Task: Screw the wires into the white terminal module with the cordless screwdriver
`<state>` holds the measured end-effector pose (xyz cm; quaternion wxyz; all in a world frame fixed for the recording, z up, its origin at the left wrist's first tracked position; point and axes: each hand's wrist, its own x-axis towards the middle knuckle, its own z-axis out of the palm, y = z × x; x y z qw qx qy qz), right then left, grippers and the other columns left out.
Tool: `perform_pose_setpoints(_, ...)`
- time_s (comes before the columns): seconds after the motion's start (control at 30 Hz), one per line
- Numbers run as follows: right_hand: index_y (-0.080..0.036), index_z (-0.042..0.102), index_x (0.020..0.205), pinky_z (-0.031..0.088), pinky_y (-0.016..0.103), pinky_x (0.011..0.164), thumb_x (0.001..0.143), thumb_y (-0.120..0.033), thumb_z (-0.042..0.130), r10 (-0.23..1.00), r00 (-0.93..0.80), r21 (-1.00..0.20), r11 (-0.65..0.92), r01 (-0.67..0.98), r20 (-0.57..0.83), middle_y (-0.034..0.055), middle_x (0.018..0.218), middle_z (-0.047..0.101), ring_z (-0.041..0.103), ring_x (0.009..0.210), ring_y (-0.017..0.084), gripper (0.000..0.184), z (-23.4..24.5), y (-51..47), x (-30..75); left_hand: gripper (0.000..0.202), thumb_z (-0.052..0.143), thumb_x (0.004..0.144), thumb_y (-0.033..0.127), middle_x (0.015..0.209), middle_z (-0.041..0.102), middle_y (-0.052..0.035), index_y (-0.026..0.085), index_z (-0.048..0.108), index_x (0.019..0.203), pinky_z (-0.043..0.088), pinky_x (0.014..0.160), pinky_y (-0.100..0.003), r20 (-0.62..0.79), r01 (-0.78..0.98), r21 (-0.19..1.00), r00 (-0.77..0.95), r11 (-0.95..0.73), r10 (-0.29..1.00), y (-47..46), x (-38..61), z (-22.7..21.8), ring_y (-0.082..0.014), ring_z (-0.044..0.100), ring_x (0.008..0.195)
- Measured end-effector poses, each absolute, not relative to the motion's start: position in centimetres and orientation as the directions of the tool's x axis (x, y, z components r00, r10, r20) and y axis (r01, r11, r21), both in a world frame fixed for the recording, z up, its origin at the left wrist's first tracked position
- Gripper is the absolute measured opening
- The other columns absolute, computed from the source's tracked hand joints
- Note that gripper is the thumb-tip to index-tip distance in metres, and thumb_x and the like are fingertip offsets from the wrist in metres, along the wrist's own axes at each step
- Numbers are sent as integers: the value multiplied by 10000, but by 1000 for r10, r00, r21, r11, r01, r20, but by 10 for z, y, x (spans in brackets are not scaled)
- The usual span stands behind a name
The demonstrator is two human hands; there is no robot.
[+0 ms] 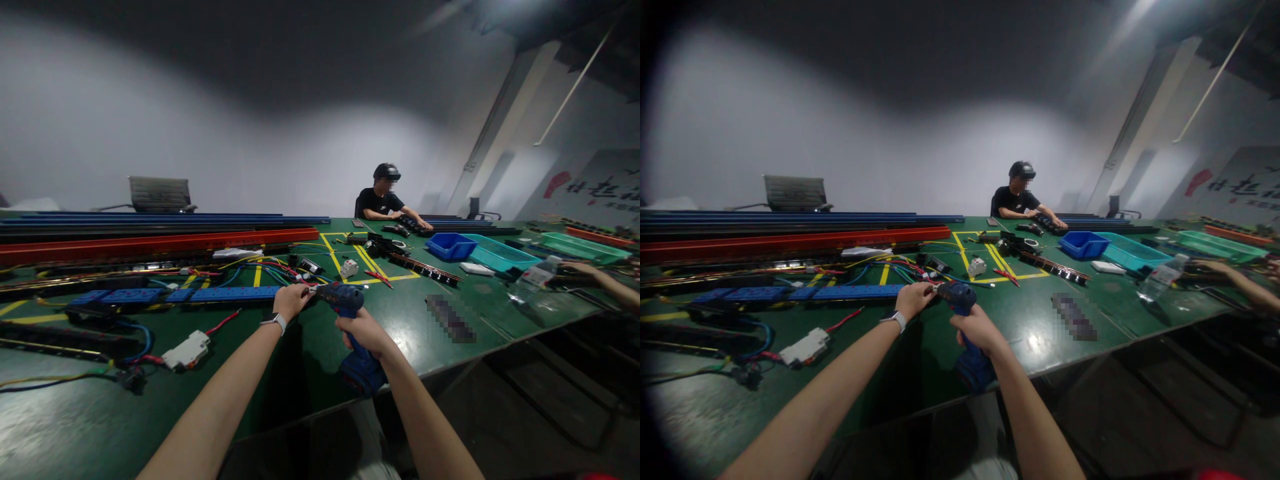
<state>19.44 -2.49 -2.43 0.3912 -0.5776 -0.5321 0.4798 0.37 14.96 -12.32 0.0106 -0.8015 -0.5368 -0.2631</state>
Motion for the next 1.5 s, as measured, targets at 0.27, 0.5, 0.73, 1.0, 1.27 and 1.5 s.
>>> perform_pose_setpoints(0.27, -203, 492, 800, 306, 189, 394, 740, -219, 592, 991, -32, -960, -118, 252, -131, -87, 413, 462, 469, 377, 103, 118, -26, -23, 195, 379, 522, 923, 564, 1016, 753, -71, 287, 734, 1072, 427, 822, -292, 402, 871, 276, 279, -406, 872, 148, 3, -121, -227, 671, 992)
perform_pose_setpoints(0.5, -208, 483, 772, 310, 194, 400, 734, -222, 597, 992, -44, -964, -103, 244, -117, -88, 421, 458, 472, 379, 105, 120, -27, -22, 196, 355, 538, 919, 545, 1016, 752, -68, 292, 732, 1074, 426, 819, -295, 401, 874, 277, 273, -399, 875, 148, 4, -120, -229, 670, 986)
perform_pose_setpoints(0.73, -205, 495, 767, 313, 199, 411, 738, -217, 595, 991, -53, -962, -108, 252, -125, -82, 413, 469, 466, 371, 105, 105, -24, -24, 196, 345, 540, 917, 538, 1029, 754, -68, 293, 739, 1056, 428, 806, -304, 395, 867, 291, 276, -404, 876, 146, 4, -118, -234, 671, 980)
perform_pose_setpoints(1.0, -208, 479, 776, 313, 193, 409, 733, -201, 590, 990, -48, -963, -120, 242, -135, -94, 412, 446, 461, 364, 100, 118, -22, -25, 194, 346, 536, 919, 539, 1022, 751, -74, 294, 734, 1064, 427, 813, -296, 381, 868, 291, 281, -402, 881, 145, 4, -116, -233, 668, 1001)
perform_pose_setpoints(1.27, -207, 500, 791, 322, 199, 408, 736, -239, 602, 993, -20, -963, -107, 248, -115, -80, 425, 478, 484, 388, 114, 120, -25, -26, 194, 345, 519, 931, 523, 1026, 753, -74, 296, 733, 1078, 425, 834, -296, 385, 869, 292, 275, -399, 881, 145, 4, -117, -232, 663, 1017)
perform_pose_setpoints(1.5, -201, 554, 800, 368, 234, 457, 738, -302, 618, 994, -43, -973, -86, 215, -97, -57, 458, 502, 496, 408, 126, 135, -25, -40, 202, 303, 510, 943, 463, 1047, 751, -62, 302, 729, 1076, 438, 834, -311, 420, 854, 289, 294, -433, 859, 144, 2, -117, -231, 672, 981)
